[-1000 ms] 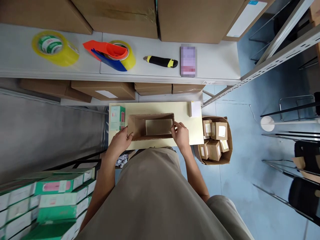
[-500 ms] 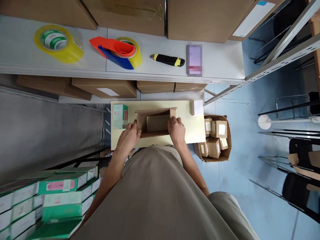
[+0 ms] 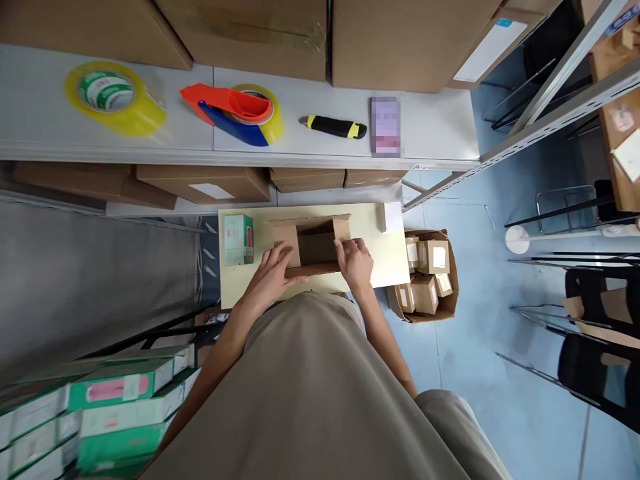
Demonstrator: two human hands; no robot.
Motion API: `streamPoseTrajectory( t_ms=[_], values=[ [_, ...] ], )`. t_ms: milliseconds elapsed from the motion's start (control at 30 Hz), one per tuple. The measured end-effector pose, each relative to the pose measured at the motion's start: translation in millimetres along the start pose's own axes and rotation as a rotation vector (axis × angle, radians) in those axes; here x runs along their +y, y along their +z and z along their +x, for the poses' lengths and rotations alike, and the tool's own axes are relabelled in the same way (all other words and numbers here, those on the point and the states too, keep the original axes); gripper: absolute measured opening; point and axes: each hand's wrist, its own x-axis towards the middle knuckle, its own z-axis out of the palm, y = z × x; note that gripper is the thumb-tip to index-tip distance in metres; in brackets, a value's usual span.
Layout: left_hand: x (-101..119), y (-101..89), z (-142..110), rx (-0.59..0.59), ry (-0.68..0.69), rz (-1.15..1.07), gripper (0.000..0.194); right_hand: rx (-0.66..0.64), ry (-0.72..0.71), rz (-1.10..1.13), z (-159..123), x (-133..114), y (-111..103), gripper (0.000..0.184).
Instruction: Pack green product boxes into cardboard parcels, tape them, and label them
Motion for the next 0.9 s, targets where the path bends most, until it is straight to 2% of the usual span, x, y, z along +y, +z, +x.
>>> streamPoseTrajectory(
  t_ms=[233,367,500,567,733,833,900],
  values=[
    [-17.9,6.5,12.2,0.105,-0.030,-0.062,0.107,-0.067,-0.108,-0.045,13.1,11.0,2.6,0.068],
    [-31.3,15.5,23.9,0.255,-0.094,-0.162,0.116,-0.034,-0.117,-0.048,21.8,18.2,7.5,0.069],
    [-37.9,20.7,31.5,0.420,-0.148,-0.214,0.122,0.037,-0.036,0.026,22.4,28.2,22.9,0.056],
    [-38.1,21.4,31.8,0.450,-0.098,-0.183,0.109,0.074,0.005,0.104,18.8,33.6,31.1,0.057],
    [-39.5,28.1,24.7,0.467,-0.053,-0.122,0.053,0.143,0.021,0.251,9.3,41.9,36.2,0.076],
    [-42.6,38.2,22.3,0.491,-0.061,-0.204,0.036,0.071,-0.015,0.298,9.5,42.9,31.0,0.075],
    [-46.4,44.9,25.6,0.546,-0.089,-0.323,0.033,0.032,0.004,0.338,13.0,43.7,28.6,0.072]
  ],
)
